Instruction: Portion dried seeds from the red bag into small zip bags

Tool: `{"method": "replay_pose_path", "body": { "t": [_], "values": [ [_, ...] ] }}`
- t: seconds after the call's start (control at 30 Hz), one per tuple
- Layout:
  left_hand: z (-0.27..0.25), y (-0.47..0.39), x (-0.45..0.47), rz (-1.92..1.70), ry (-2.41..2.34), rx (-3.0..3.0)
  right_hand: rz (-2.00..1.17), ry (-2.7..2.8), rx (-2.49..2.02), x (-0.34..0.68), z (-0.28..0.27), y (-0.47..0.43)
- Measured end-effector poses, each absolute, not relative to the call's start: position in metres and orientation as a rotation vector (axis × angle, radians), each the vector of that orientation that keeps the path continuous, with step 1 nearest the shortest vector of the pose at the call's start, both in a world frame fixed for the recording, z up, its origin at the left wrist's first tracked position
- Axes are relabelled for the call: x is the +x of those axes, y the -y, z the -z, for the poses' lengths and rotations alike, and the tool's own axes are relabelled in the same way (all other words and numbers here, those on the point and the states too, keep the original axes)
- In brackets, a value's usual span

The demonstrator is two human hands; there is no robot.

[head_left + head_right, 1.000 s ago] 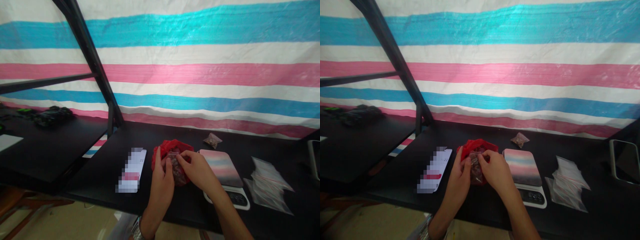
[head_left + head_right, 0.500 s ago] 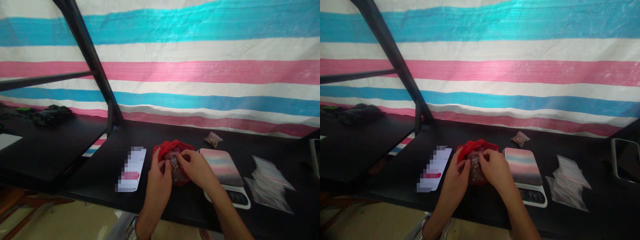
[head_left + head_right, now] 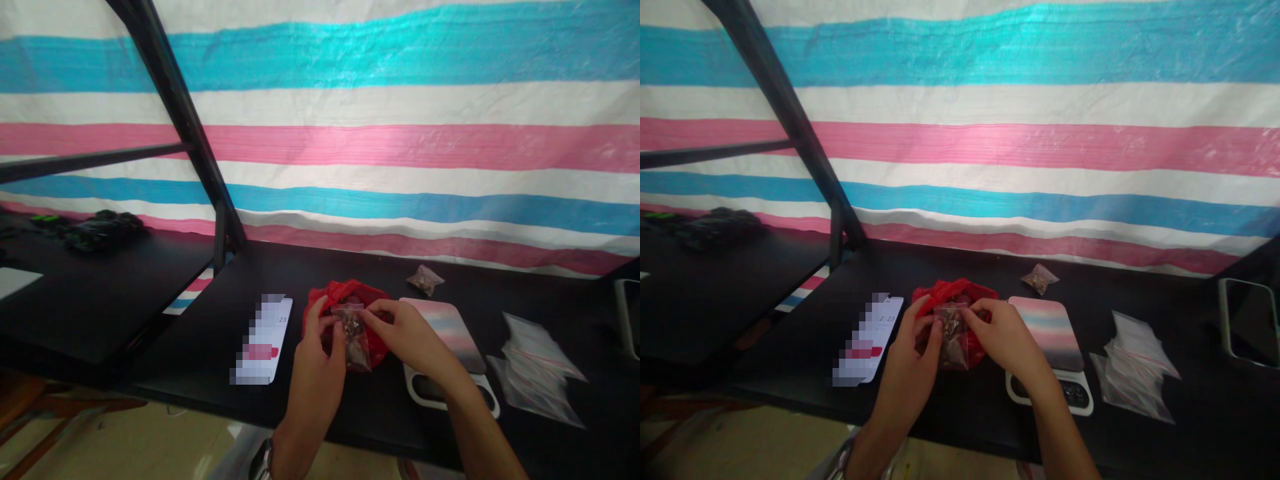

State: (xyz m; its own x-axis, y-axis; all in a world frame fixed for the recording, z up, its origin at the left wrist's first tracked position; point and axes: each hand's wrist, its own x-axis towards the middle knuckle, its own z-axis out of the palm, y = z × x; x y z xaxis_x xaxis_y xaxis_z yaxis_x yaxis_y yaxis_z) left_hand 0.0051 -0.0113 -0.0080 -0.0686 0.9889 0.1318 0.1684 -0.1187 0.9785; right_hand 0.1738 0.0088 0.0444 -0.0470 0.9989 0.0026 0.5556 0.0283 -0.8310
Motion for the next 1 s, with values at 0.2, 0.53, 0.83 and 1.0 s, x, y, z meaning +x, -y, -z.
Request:
{"method": "replay_pose_path", "body": {
  "t": [0.2, 0.53, 0.83, 1.0],
  "values": [
    [0.001, 0.014, 0.01, -1.456, -1.343, 1.559, -0.871, 1.589, -1.441, 0.182, -0.05, -0.004],
    [-0.008, 0.02, 0.021, -1.843, -1.212, 1.492, -0.623, 1.593, -1.265, 0.182, -0.082, 0.016],
    [-0.008, 0.02, 0.035, -1.914, -1.09, 1.456, -0.641, 1.572, -1.185, 0.203, -0.069, 0.024],
    [-0.008, 0.018, 0.033, -1.877, -1.114, 1.375, -0.648, 1.588, -1.199, 0.208, -0.065, 0.025]
  ]
}}
